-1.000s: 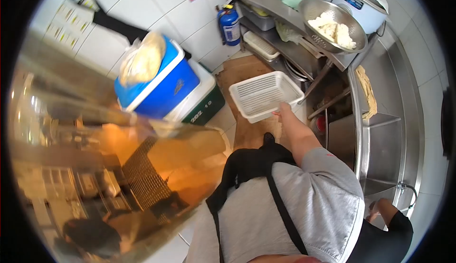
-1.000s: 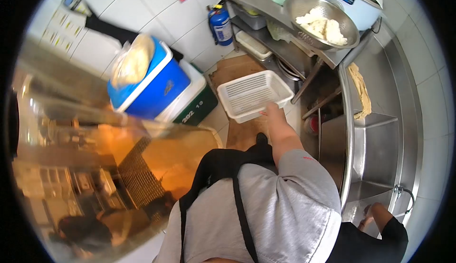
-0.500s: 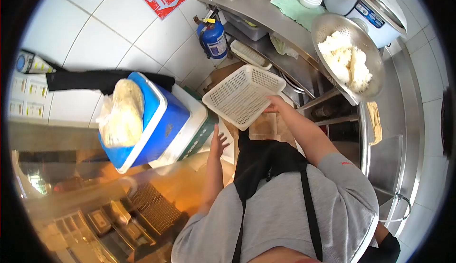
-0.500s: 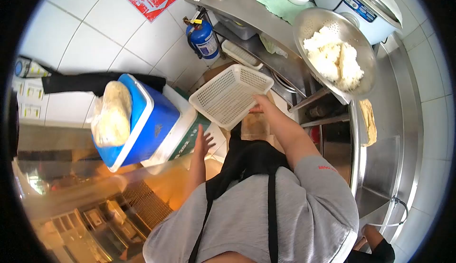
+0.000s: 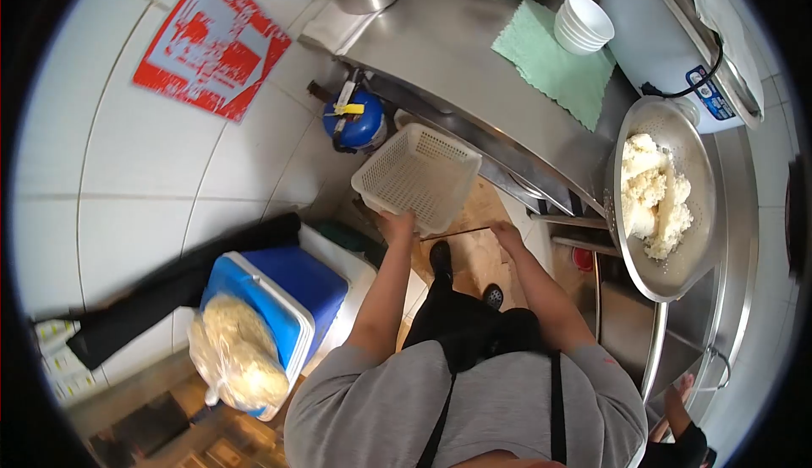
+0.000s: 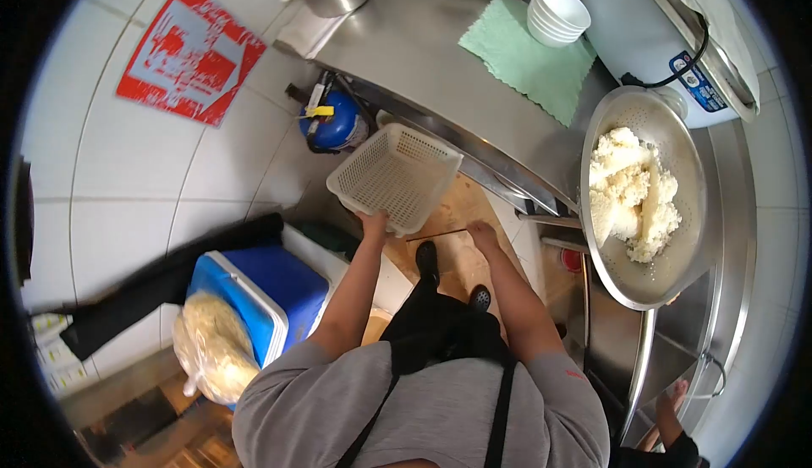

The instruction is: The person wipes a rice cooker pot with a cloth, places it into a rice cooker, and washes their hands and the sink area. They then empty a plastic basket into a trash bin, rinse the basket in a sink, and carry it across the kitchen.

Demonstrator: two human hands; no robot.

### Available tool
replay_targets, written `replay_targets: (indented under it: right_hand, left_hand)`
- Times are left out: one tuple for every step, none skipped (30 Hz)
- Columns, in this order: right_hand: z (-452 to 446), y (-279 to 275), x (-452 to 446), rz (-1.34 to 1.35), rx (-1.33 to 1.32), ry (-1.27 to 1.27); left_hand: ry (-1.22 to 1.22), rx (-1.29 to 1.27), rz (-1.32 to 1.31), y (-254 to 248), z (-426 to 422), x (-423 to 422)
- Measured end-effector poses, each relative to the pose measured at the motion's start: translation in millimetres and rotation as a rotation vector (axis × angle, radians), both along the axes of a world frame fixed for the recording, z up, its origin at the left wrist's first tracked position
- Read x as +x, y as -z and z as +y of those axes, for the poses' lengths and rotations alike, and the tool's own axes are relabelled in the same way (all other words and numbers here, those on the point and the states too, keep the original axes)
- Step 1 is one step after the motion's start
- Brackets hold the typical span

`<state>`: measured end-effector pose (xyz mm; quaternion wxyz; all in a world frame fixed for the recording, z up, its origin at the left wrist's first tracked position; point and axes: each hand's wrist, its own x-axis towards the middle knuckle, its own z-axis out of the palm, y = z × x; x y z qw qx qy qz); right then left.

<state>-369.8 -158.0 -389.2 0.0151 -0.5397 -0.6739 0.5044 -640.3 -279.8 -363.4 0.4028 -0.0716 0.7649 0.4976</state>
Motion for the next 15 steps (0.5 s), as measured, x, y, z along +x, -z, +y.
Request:
replay_targets:
  right_hand:
    - [-7, 24, 40, -0.061, -0.015, -0.079]
    - [-16, 11, 56, -0.154, -0.232, 0.113]
    - [-26, -2, 73, -0.253, -0.439, 0.359]
    - [-36, -16, 90, -0.357, -0.593, 0.605]
    - [-54, -1, 121, -0.449, -0.608, 0.764]
    - [-76, 98, 210, -0.526, -0.594, 0.704]
    - [-75, 96, 214, -0.551, -0.596, 0.654]
    - [-74, 79, 219, -0.57, -0.593, 0.627]
    - [-87, 55, 229, -0.593, -0.597, 0.622]
    - [-114, 29, 241, -0.621, -0.616, 0.633]
    - [-137, 17, 249, -0.644, -0.632, 0.647]
    - [-150, 19, 267, -0.612, -0.497, 0.336]
    - [-149, 18, 279, -0.641, -0.315, 0.089]
    - [-148, 15, 290, -0.694, -0.097, -0.14]
    - [-144, 4, 294, -0.804, 0.145, -0.319]
  left_hand:
    - [-0.009, -0.01, 0.015, 1, 11, -2]
    - [-0.017, -0.021, 0.029, 2, 22, -4]
    - [-0.055, -0.005, -0.003, -14, 34, -3]
    - [-0.093, 0.01, -0.036, -33, 47, -1]
    - [-0.098, 0.035, -0.048, -26, 51, -1]
    - [-0.114, 0.1, -0.07, -11, 48, -1]
    - [-0.102, 0.26, -0.094, 19, 39, -1]
    - [-0.096, 0.401, -0.141, 42, 41, -3]
    - [-0.101, 0.449, -0.196, 50, 49, -6]
    - [-0.129, 0.399, -0.256, 45, 69, -4]
    - [-0.158, 0.349, -0.316, 35, 91, -1]
    - [0.02, 0.251, -0.308, 58, 112, -13]
    - [0.191, 0.158, -0.286, 95, 132, -33]
    - [0.546, 0.424, -0.062, 151, 148, -54]
    - [0.605, 0.584, -0.2, 167, 159, -65]
